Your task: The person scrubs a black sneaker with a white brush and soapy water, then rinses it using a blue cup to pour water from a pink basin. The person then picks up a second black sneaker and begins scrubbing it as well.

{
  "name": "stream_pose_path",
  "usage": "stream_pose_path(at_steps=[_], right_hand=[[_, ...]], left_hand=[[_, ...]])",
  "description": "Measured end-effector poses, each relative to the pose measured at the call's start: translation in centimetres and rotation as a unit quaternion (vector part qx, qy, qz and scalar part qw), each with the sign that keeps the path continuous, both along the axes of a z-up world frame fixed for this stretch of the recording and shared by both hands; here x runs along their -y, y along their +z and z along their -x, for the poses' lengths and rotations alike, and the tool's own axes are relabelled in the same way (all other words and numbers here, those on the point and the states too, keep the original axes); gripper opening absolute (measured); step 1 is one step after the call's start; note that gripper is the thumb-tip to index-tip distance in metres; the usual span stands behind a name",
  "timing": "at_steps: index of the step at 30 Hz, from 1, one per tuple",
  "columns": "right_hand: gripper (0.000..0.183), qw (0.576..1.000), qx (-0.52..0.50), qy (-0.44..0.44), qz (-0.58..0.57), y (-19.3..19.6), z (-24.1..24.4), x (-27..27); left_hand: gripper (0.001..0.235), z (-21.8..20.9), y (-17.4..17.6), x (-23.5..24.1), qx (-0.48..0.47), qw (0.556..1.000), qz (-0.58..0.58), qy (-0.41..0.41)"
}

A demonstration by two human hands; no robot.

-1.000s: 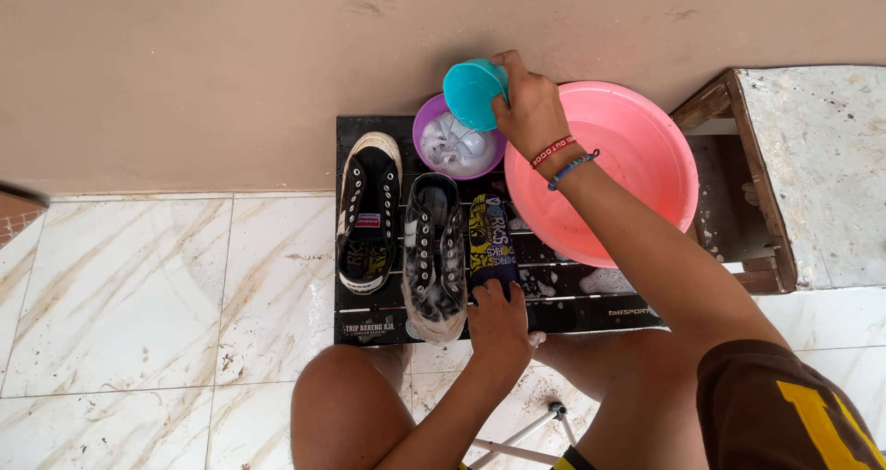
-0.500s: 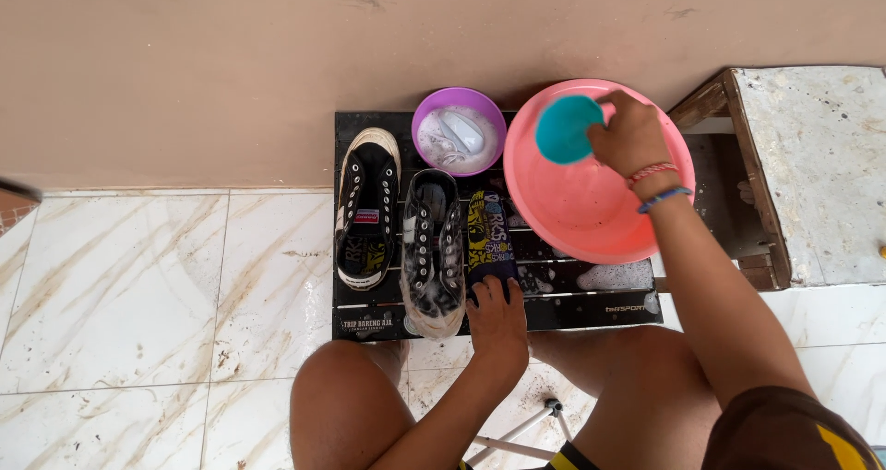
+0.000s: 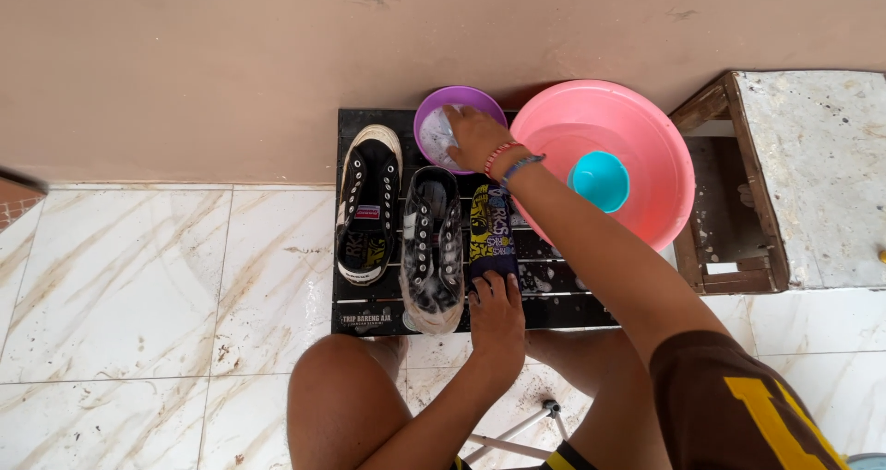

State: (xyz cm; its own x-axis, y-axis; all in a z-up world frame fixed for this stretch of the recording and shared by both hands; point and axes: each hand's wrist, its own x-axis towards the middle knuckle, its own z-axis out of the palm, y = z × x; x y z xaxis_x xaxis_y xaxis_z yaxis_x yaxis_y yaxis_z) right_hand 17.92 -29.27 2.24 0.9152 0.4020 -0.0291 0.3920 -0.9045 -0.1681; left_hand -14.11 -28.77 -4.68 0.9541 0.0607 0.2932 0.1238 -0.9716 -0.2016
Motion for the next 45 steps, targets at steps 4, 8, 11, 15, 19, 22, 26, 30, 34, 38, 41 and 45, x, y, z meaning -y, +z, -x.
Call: stream_pose_path(at_steps=[4,8,11,15,19,22,26,30,34,38,41,45], right_hand=[[0.089,0.994,-0.078,-0.041,0.058,-1.3,-1.6,-1.1],[0.066,0.992,-0.114,-0.062,0.002,-0.3,-1.8,-0.6],[0.071,0.987,-0.149,-0.035,-0.041,0.6,-1.7,-0.1],[0.065,0.985,-0.165,-0.022,-0.039,-0.7,-1.6,-1.0],[0.069,0.980,-0.171,-0.102,-0.026,-0.1,-2.1,-0.7],[0.083,0.979,-0.196,-0.054,0.028,0.1,-2.7,-1.2],[0.072,0.980,-0.187,-0.069,-0.014,-0.1,-2.3,-1.1],[0.079,0.992,-0.116,-0.051,-0.004,-2.4,-4.7,0.4],[0.101,0.988,-0.086,-0.066,-0.107,-0.4,-3.6,2.9],[0.072,0.949,-0.014,-0.097,-0.299,6.7,0.5,3.8],[0.071,0.914,-0.026,-0.075,-0.399,8.4,2.8,5.3],[0.068,0.904,-0.101,0.020,-0.416,11.5,9.2,6.6]], left_hand=[[0.062,0.0,-0.7,-1.0,0.089,0.993,0.065,-0.036],[0.027,-0.2,1.4,-1.4,0.102,0.995,0.005,0.002],[0.048,-0.6,0.3,-1.5,-0.104,0.990,0.067,-0.072],[0.065,-0.4,-0.9,-1.2,-0.295,0.942,0.101,-0.126],[0.069,-0.5,0.5,-1.7,-0.327,0.930,0.096,-0.141],[0.070,-1.0,0.0,-1.6,-0.322,0.932,0.094,-0.138],[0.070,-0.6,-0.4,-1.4,-0.316,0.935,0.098,-0.128],[0.068,-0.6,0.3,-1.9,-0.316,0.933,0.094,-0.144],[0.063,0.3,0.1,-2.0,-0.286,0.938,0.117,-0.160],[0.058,0.7,-3.7,-0.7,-0.196,0.957,0.166,-0.135],[0.062,0.7,-2.3,-0.6,-0.261,0.945,0.148,-0.131],[0.066,5.4,4.6,-1.3,-0.314,0.929,0.058,-0.187]])
